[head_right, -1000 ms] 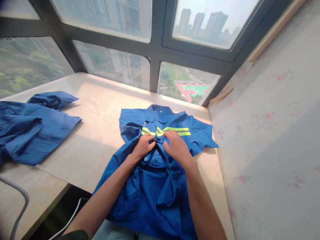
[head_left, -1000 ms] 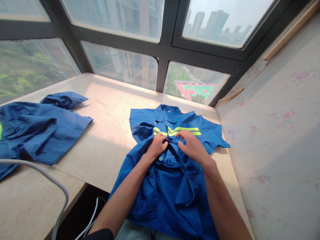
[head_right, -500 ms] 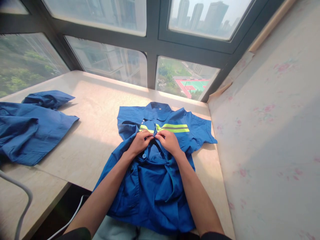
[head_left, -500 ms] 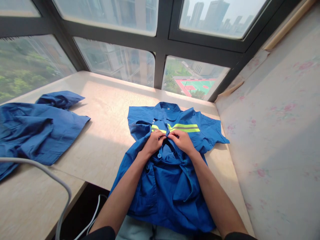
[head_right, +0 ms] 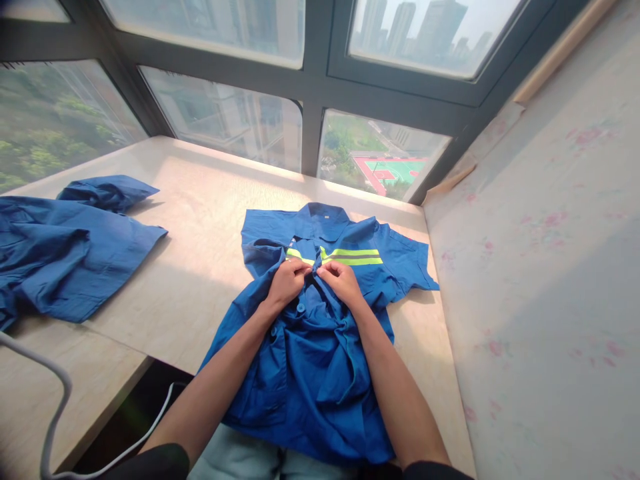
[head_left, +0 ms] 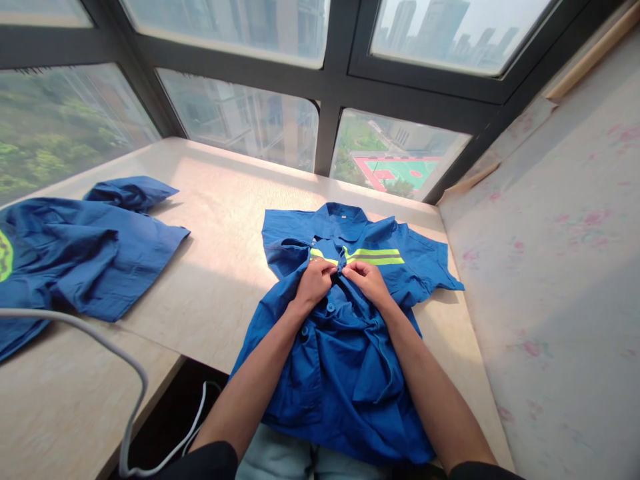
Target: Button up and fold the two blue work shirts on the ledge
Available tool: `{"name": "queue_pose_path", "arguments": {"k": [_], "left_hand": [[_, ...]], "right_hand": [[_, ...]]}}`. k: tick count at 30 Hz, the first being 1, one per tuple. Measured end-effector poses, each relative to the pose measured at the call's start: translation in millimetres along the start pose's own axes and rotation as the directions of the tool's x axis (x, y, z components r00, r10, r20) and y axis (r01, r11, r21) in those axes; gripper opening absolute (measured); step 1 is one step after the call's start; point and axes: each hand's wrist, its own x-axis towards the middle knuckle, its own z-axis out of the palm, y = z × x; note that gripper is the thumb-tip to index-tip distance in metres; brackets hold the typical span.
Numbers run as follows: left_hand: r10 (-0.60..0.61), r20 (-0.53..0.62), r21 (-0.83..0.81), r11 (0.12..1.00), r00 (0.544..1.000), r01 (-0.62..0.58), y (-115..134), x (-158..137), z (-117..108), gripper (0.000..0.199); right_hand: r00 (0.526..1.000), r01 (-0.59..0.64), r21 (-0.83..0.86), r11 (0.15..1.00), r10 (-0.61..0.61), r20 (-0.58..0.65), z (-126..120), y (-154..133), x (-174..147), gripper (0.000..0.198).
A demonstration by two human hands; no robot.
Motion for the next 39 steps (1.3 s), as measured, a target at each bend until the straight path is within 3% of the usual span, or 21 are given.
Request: {"name": "queue_pose_path", "arguments": {"k": [8, 12, 16, 20, 24, 28, 31, 33, 35, 37, 39], "left_hand": [[-0.092, -0.152, -0.110, 0.991, 0.984, 0.076, 10, -7, -5, 0.013], [-0.225, -0.211, -0.199, 0.963, 0.951, 0.184, 7, -7, -15, 0.011], [-0.267, -0.210, -0.168, 0.957, 0.940, 0.235, 7, -6, -23, 0.019], [-0.258, -0.187, 0.050, 0.961, 0.948, 0.272, 9, -9, -22, 0.023], [-0.179, -0.141, 0.326, 0.920, 0.974, 0.216, 4, -11, -17, 0.033], [-0.029, -0.052, 0.460, 0.887, 0.998, 0.050, 0, -12, -15, 0.022], [0.110, -0.069, 0.490, 0.870, 0.992, -0.063, 2, -10, -14, 0.016], [0.191, -0.092, 0.485, 0.866, 0.977, -0.123, 3, -7, -10, 0.019], [0.236, -0.066, 0.474, 0.862, 0.969, -0.178, 2, -4, -4, 0.030], [0.223, 0.006, 0.478, 0.855, 0.975, -0.198, -2, 0, 2, 0.039], [0.176, 0.085, 0.489, 0.850, 0.981, -0.195, -7, 2, 7, 0.035]], "right_hand": [[0.989, -0.019, -0.276, 0.961, -0.022, -0.146, 8, 6, 1, 0.017], [0.980, -0.057, -0.149, 0.987, 0.027, -0.196, 2, 1, 1, 0.015], [0.977, -0.130, 0.113, 0.985, 0.147, -0.152, -17, -2, 4, 0.020], [0.972, -0.200, 0.351, 0.915, 0.231, -0.048, -44, -2, 4, 0.022], [0.977, -0.198, 0.405, 0.893, 0.215, 0.004, -66, -11, -1, 0.022], [0.966, -0.255, 0.202, 0.946, 0.242, 0.087, -83, -22, -5, 0.020], [0.971, -0.198, -0.180, 0.964, 0.218, 0.101, -92, -22, -6, 0.019], [0.976, -0.172, -0.485, 0.857, 0.216, 0.036, -94, -20, -5, 0.016], [0.979, -0.176, -0.675, 0.716, 0.202, -0.042, -91, -19, -5, 0.010], [0.991, -0.132, -0.751, 0.647, 0.100, -0.088, -83, -22, -5, 0.004], [0.994, 0.010, -0.774, 0.633, -0.093, -0.063, -72, -28, -5, 0.020]]}}
